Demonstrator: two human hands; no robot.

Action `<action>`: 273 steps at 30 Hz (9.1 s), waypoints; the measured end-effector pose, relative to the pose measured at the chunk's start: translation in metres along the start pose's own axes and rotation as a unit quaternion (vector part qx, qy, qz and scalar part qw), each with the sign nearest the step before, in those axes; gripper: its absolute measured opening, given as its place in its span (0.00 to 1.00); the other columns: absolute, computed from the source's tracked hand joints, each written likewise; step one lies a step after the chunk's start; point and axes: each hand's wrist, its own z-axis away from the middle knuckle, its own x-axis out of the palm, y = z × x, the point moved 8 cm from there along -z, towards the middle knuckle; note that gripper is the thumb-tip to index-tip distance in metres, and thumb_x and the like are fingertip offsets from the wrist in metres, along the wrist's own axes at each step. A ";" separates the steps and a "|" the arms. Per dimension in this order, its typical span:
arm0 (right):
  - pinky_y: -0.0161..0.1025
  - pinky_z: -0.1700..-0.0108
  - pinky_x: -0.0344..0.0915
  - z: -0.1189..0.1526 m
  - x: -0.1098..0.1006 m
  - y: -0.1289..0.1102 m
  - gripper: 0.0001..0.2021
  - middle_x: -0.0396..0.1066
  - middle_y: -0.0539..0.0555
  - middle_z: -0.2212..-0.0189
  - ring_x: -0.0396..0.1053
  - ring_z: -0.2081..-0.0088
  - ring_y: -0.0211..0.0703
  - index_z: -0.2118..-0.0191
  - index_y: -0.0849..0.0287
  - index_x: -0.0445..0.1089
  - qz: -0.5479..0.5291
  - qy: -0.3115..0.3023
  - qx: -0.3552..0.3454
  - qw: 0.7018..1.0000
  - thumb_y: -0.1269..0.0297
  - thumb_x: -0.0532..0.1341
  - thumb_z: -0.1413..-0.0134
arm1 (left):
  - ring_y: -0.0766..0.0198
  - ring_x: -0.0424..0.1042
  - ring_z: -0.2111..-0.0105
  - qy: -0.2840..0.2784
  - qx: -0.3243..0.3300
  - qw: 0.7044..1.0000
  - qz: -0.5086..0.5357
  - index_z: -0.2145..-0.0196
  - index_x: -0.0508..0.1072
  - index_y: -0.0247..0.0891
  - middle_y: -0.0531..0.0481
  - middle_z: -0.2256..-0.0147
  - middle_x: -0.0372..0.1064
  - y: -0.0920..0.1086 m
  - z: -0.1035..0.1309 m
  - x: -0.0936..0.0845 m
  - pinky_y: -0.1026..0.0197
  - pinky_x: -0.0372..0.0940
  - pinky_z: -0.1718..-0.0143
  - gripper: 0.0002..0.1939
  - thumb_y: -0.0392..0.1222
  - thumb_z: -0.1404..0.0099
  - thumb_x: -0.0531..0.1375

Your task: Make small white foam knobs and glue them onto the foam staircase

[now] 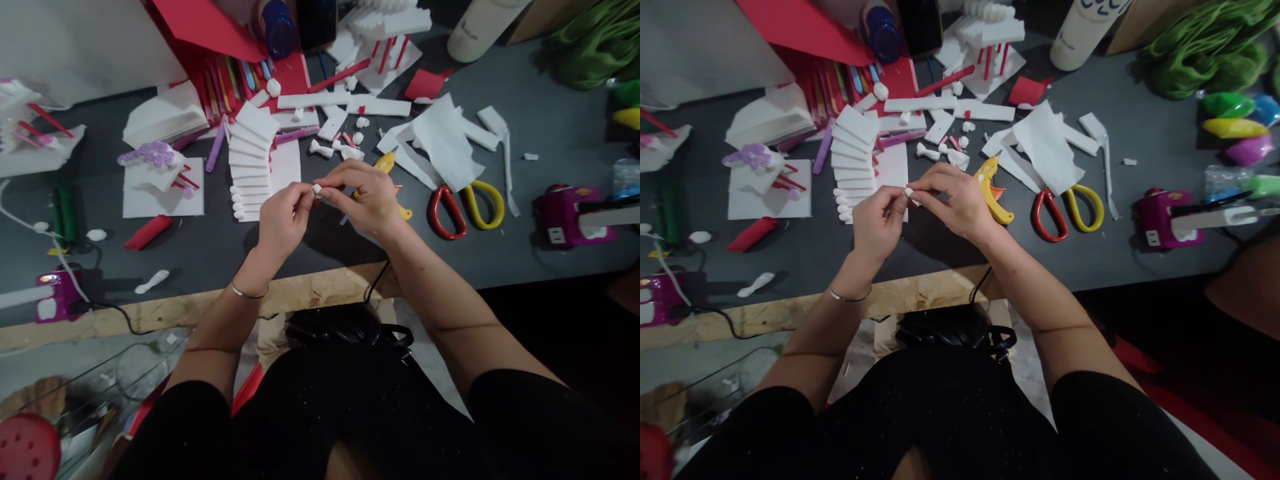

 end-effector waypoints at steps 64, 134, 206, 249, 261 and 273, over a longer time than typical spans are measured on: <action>0.44 0.54 0.72 0.006 0.004 -0.011 0.13 0.76 0.52 0.64 0.74 0.59 0.42 0.60 0.53 0.79 0.044 0.060 -0.063 0.995 0.54 0.60 0.29 | 0.65 0.72 0.71 -0.015 0.039 0.999 -0.011 0.63 0.73 0.40 0.50 0.69 0.75 0.003 -0.002 -0.002 0.61 0.63 0.68 0.18 0.50 0.20 0.51; 0.43 0.59 0.70 0.012 0.005 -0.011 0.08 0.73 0.50 0.67 0.71 0.64 0.41 0.62 0.53 0.73 0.012 0.090 -0.013 0.996 0.56 0.63 0.32 | 0.61 0.71 0.68 -0.025 0.069 0.996 -0.052 0.64 0.70 0.42 0.48 0.69 0.72 0.006 -0.001 0.000 0.58 0.63 0.66 0.24 0.57 0.20 0.44; 0.39 0.57 0.74 0.004 0.008 0.001 0.13 0.80 0.52 0.62 0.76 0.60 0.39 0.55 0.52 0.83 -0.048 0.013 0.030 0.998 0.51 0.64 0.32 | 0.63 0.70 0.70 -0.035 0.033 0.997 -0.065 0.61 0.73 0.42 0.50 0.69 0.74 0.000 -0.006 -0.004 0.59 0.59 0.68 0.27 0.61 0.21 0.44; 0.51 0.53 0.73 0.015 0.009 -0.007 0.09 0.73 0.52 0.65 0.73 0.60 0.46 0.62 0.52 0.73 0.104 0.109 -0.041 0.988 0.57 0.60 0.30 | 0.62 0.68 0.73 -0.022 0.007 0.997 -0.074 0.67 0.67 0.42 0.51 0.74 0.69 0.011 0.004 0.005 0.57 0.54 0.71 0.25 0.57 0.19 0.42; 0.44 0.57 0.72 0.008 0.000 -0.019 0.09 0.76 0.51 0.65 0.73 0.61 0.42 0.55 0.53 0.77 0.041 0.055 -0.040 0.997 0.59 0.60 0.31 | 0.64 0.67 0.73 -0.011 0.020 0.997 -0.069 0.67 0.67 0.42 0.52 0.74 0.68 0.006 0.000 -0.004 0.58 0.54 0.70 0.24 0.57 0.20 0.45; 0.40 0.62 0.69 0.013 0.001 -0.021 0.06 0.73 0.49 0.68 0.71 0.67 0.38 0.61 0.54 0.73 0.013 0.127 -0.049 0.991 0.61 0.62 0.32 | 0.64 0.66 0.75 -0.020 0.031 0.998 -0.049 0.67 0.67 0.42 0.52 0.75 0.68 0.010 0.002 0.000 0.58 0.54 0.73 0.24 0.60 0.21 0.45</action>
